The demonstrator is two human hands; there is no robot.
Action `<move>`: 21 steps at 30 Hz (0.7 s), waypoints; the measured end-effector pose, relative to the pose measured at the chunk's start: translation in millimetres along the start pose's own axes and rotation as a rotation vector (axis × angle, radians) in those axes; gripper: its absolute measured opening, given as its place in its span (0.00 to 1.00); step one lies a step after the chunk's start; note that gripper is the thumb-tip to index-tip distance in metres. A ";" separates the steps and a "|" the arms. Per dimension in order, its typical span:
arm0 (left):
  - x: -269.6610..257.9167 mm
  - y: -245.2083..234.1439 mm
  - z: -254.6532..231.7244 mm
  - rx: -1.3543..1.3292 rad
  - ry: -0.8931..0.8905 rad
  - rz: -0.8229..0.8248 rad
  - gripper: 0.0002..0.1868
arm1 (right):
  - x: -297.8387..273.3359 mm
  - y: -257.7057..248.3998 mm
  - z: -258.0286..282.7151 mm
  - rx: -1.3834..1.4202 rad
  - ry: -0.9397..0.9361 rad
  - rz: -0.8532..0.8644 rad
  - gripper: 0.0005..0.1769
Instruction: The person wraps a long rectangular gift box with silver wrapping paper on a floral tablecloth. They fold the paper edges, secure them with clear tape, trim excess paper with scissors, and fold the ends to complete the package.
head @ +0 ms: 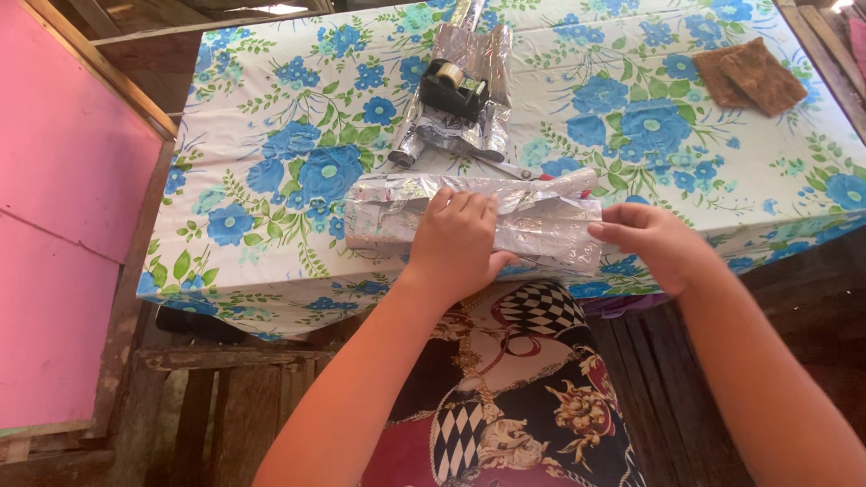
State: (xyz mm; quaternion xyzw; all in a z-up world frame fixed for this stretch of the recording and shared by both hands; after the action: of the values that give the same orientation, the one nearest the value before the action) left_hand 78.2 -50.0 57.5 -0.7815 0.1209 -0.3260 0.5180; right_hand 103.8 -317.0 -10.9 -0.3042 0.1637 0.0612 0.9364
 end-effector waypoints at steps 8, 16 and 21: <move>4.4 1.4 4.1 -0.052 0.020 0.058 0.47 | 12.1 15.5 -19.7 0.248 -0.087 -0.068 0.19; 5.0 0.3 3.3 -0.061 0.042 0.049 0.45 | 5.7 -13.7 66.8 -0.568 -0.674 -0.628 0.27; 7.5 6.5 9.3 -0.140 0.002 0.088 0.47 | 4.4 -14.3 64.4 -0.660 -0.848 -0.695 0.10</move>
State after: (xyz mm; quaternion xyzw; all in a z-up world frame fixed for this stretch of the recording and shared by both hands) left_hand 90.8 -50.0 52.2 -0.8093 0.1782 -0.2944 0.4760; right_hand 128.4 -290.5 44.5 -0.5611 -0.3567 -0.0838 0.7422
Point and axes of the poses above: each hand's wrist, its own x-axis towards the middle knuckle, its own y-axis out of the palm, z = x × y, the point moved 6 cm from there along x, towards the middle knuckle, and after that the axes turned 15 degrees about -x, right-handed, at the moved point
